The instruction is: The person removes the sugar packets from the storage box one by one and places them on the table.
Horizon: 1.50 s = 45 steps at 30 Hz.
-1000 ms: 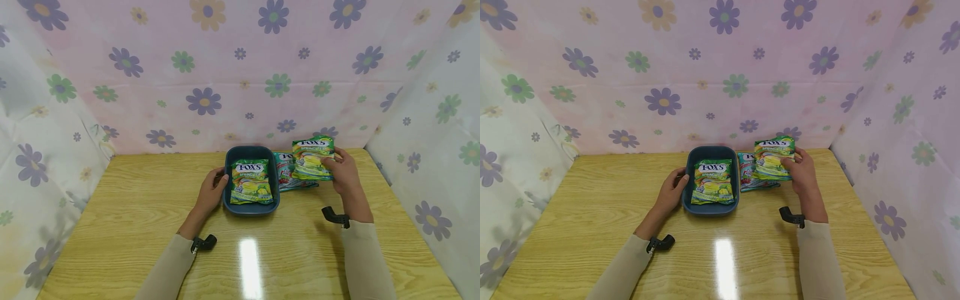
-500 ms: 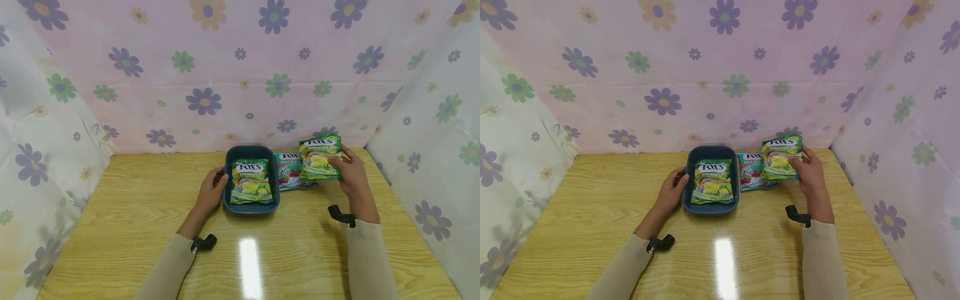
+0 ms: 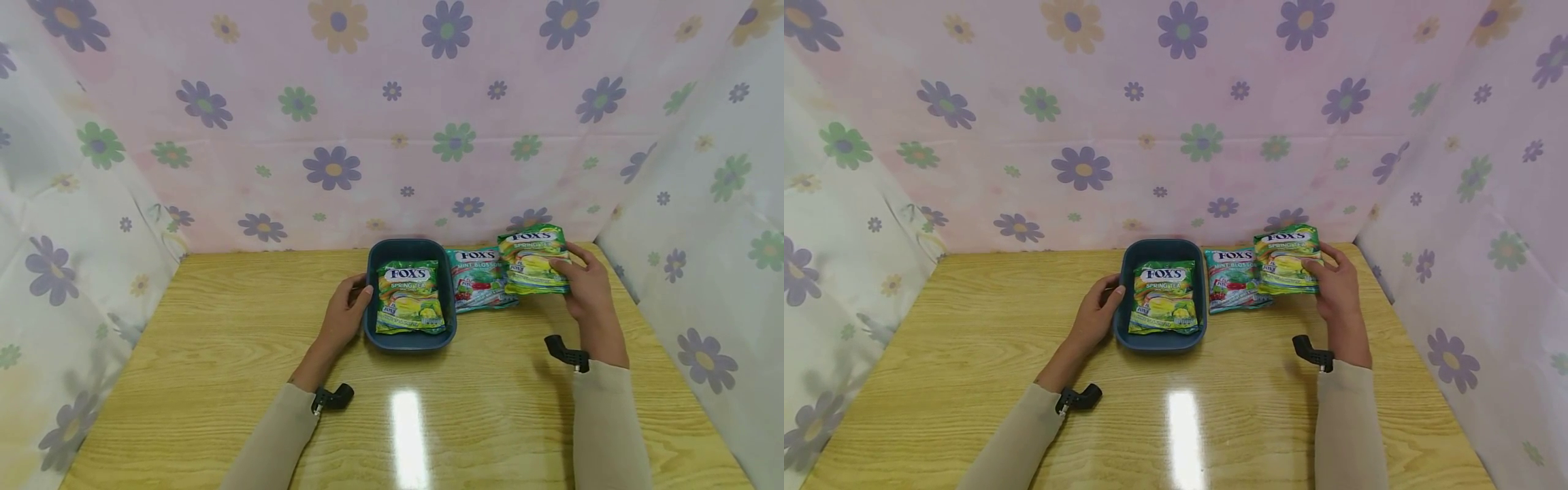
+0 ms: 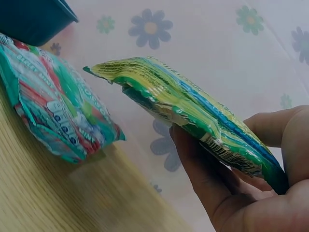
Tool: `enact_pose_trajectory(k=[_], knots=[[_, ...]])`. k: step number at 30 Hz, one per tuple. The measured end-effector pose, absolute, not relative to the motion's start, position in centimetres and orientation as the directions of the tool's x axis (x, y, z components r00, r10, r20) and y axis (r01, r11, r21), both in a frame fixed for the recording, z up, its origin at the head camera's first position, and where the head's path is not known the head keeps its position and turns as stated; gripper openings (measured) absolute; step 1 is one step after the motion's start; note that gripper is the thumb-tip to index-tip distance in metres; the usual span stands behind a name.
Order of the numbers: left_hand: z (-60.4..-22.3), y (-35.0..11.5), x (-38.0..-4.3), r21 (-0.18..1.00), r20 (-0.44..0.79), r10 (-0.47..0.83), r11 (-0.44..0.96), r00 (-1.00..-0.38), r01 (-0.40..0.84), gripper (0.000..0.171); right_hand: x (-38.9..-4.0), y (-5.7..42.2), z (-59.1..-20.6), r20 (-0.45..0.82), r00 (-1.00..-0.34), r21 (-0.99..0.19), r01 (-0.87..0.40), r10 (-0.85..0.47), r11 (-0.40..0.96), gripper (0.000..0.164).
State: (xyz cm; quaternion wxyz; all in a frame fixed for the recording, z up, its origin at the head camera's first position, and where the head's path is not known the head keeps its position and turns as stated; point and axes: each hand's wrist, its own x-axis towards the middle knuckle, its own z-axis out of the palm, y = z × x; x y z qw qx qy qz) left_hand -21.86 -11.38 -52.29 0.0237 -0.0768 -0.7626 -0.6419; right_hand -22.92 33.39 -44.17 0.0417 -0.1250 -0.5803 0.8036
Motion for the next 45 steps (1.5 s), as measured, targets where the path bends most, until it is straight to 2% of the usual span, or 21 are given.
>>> enact_pose_trajectory(k=[5, 12, 21, 28, 34, 37, 40, 45], knots=[[-51.7, -11.3, -21.6, 0.978, 0.111, 0.092, 0.166, -0.990, 0.125, 0.047, -22.9, 33.9, -44.4, -0.165, -0.958, -0.939, 0.081, 0.234, -0.334, 0.077], [-48.8, -11.0, -20.1, 0.975, 0.120, 0.109, 0.175, -0.987, 0.138, 0.047, -22.9, 34.8, -45.0, -0.204, -0.948, -0.923, 0.103, 0.244, -0.370, 0.077], [-48.9, -11.0, -20.1, 0.972, 0.136, 0.108, 0.179, -0.985, 0.153, 0.046, -23.0, 36.0, -46.4, -0.269, -0.906, -0.901, 0.117, 0.326, -0.417, 0.071], [-49.0, -10.9, -20.3, 0.977, 0.129, 0.095, 0.158, -0.987, 0.143, 0.045, -23.3, 36.7, -48.0, -0.337, -0.854, -0.917, 0.201, 0.397, -0.344, 0.067], [-51.9, -11.2, -21.6, 0.974, 0.151, 0.087, 0.159, -0.985, 0.163, 0.045, -23.6, 36.8, -49.0, -0.365, -0.840, -0.911, 0.233, 0.402, -0.341, 0.069], [-51.3, -11.2, -21.3, 0.973, 0.152, 0.094, 0.161, -0.984, 0.166, 0.045, -23.7, 36.9, -49.3, -0.365, -0.840, -0.911, 0.234, 0.402, -0.339, 0.068], [-49.8, -11.0, -20.7, 0.975, 0.135, 0.099, 0.162, -0.986, 0.150, 0.045, -23.7, 36.8, -49.7, -0.337, -0.833, -0.938, 0.254, 0.440, -0.237, 0.064], [-48.8, -11.0, -20.1, 0.977, 0.129, 0.098, 0.158, -0.987, 0.143, 0.045, -23.7, 36.5, -49.9, -0.238, -0.818, -0.940, 0.330, 0.524, 0.088, 0.056]])
